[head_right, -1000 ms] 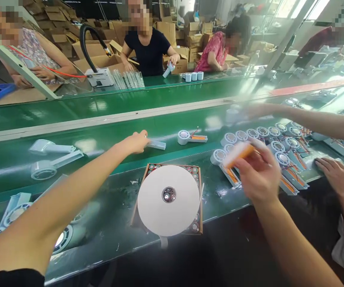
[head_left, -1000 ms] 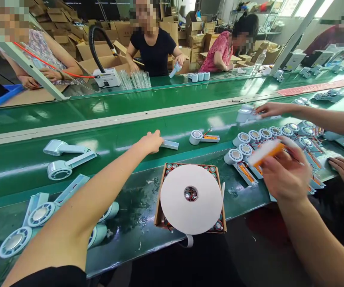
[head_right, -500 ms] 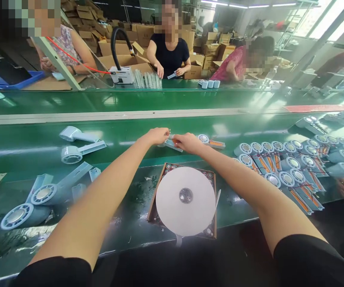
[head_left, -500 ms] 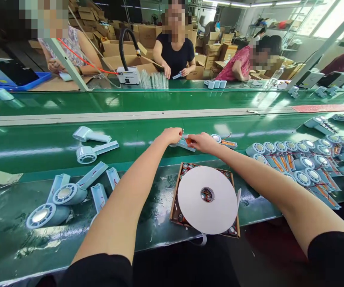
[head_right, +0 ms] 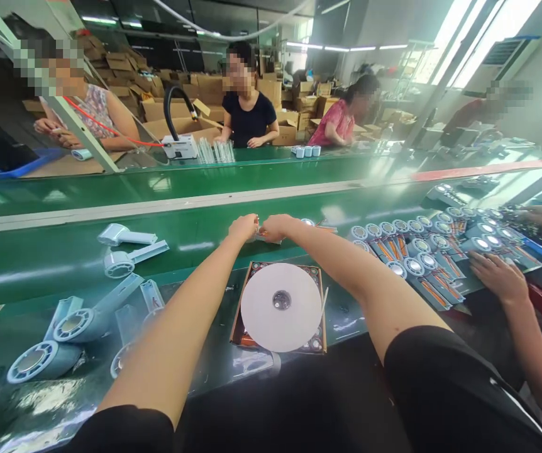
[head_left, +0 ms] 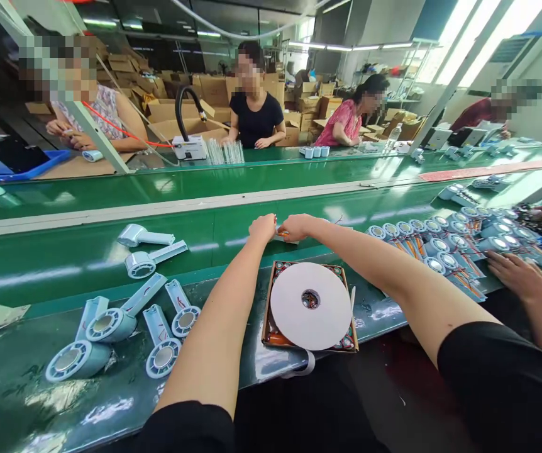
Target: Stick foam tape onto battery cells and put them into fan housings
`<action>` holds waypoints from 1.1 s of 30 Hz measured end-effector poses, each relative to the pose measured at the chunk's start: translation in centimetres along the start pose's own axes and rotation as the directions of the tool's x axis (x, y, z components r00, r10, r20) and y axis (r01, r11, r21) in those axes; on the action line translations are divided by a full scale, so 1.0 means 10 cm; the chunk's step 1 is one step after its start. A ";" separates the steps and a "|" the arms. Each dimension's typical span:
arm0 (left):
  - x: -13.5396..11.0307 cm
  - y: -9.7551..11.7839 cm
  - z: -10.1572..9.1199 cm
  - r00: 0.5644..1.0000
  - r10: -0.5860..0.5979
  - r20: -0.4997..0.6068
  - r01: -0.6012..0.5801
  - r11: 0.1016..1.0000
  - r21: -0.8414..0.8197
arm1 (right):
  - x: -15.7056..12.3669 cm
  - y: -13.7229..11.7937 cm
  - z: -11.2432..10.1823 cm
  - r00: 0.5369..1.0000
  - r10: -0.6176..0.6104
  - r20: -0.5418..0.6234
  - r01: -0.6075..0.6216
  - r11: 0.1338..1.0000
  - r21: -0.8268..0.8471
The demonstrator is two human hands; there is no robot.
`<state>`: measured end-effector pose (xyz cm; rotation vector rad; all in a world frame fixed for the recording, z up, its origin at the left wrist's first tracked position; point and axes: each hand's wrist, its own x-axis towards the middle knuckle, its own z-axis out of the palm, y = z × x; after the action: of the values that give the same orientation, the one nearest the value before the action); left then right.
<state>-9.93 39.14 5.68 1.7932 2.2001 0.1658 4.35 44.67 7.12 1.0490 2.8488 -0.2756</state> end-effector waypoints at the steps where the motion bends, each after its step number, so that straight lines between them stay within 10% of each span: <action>1: -0.05 0.03 -0.04 1.000 0.004 -0.008 -0.005 1.000 -0.009 | -0.09 0.03 -0.10 0.998 0.005 -0.064 -0.004 1.000 0.018; 7: -0.76 0.24 -0.14 0.953 0.285 -0.100 -0.292 0.954 -0.067 | -1.35 0.36 -0.27 0.937 0.067 -0.343 0.005 0.979 0.204; 12: -1.82 0.16 0.07 0.688 0.707 0.162 -0.710 0.702 -0.049 | -2.67 0.37 0.38 0.847 0.217 -0.486 0.188 0.733 0.654; 16: -2.36 0.06 0.16 0.720 0.654 0.233 -0.677 0.736 0.025 | -3.03 0.07 0.88 0.721 0.460 -0.518 0.278 0.493 0.825; 20: -2.48 -0.06 0.15 0.736 0.658 0.159 -0.670 0.742 0.032 | -2.64 -0.03 0.96 0.667 0.471 -0.577 0.257 0.581 0.772; 25: -2.53 -0.52 0.23 0.821 0.529 -0.214 -0.556 0.826 -0.091 | -1.48 0.16 0.55 0.905 0.243 -0.350 -0.050 0.876 0.479; 28: -2.72 -0.88 0.34 0.855 0.296 -0.427 -0.420 0.877 -0.234 | -0.86 0.21 0.35 0.949 0.202 -0.241 -0.106 0.927 0.359; 33: -3.33 -1.27 0.55 0.864 0.180 -0.469 -0.307 0.929 -0.208 | -0.47 0.09 0.35 0.976 0.208 -0.057 -0.201 0.973 0.113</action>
<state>-14.28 3.50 2.19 2.0118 2.0658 0.9821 8.59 41.64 4.29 1.3871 2.7807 -0.3852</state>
